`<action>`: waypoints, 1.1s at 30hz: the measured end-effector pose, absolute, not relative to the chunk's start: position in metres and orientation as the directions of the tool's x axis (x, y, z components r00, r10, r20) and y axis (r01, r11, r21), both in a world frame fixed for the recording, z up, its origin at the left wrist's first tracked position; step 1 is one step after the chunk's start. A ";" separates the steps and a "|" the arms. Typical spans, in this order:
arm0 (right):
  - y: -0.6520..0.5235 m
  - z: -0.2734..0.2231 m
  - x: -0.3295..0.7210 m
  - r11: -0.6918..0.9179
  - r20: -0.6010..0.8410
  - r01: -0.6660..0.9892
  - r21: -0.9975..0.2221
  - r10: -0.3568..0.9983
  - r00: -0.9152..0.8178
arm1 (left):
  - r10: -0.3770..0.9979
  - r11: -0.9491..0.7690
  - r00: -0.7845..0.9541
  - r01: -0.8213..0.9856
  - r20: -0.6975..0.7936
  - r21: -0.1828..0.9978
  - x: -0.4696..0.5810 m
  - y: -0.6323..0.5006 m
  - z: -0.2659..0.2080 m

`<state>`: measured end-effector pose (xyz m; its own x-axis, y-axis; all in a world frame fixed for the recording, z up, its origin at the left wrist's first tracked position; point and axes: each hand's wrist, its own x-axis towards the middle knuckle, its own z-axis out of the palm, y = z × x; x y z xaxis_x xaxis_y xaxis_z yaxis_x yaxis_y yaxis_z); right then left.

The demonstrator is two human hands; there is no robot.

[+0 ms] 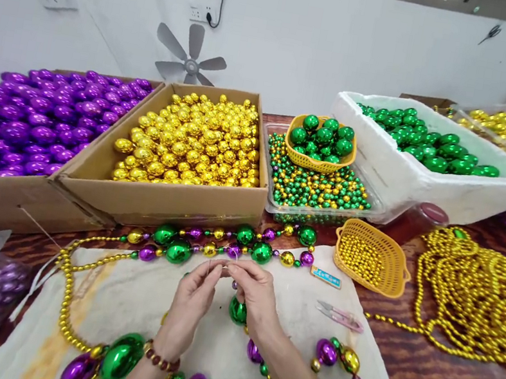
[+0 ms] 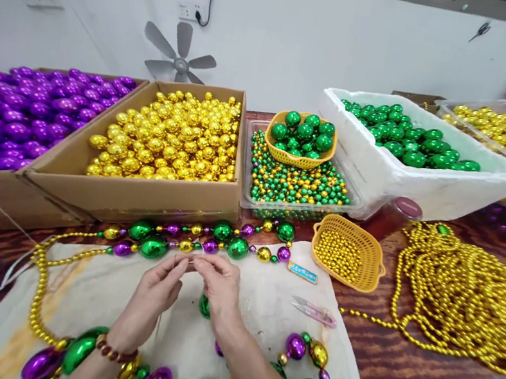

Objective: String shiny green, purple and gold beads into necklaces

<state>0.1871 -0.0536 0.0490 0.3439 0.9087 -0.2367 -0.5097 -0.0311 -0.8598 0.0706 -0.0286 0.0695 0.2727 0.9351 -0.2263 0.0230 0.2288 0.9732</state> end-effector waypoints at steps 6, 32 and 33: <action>-0.062 0.046 0.202 -0.081 -0.250 -0.341 -0.936 0.836 0.488 | 0.824 0.238 0.495 0.141 -0.277 0.961 0.088 -0.028 0.070; -0.197 0.020 0.404 -0.194 -0.120 0.959 -0.207 0.978 0.171 | 0.792 0.329 0.400 0.358 -0.462 0.874 0.104 -0.009 0.050; -0.196 0.020 0.404 -0.183 -0.116 0.962 -0.201 0.980 0.162 | 0.793 0.333 0.397 0.353 -0.462 0.874 0.103 -0.008 0.049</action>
<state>0.4039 -0.1962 0.0197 0.1620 0.9800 -0.1160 0.9624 -0.1829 -0.2010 0.1033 -0.0085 0.0489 0.3966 0.7932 -0.4622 0.3533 0.3328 0.8743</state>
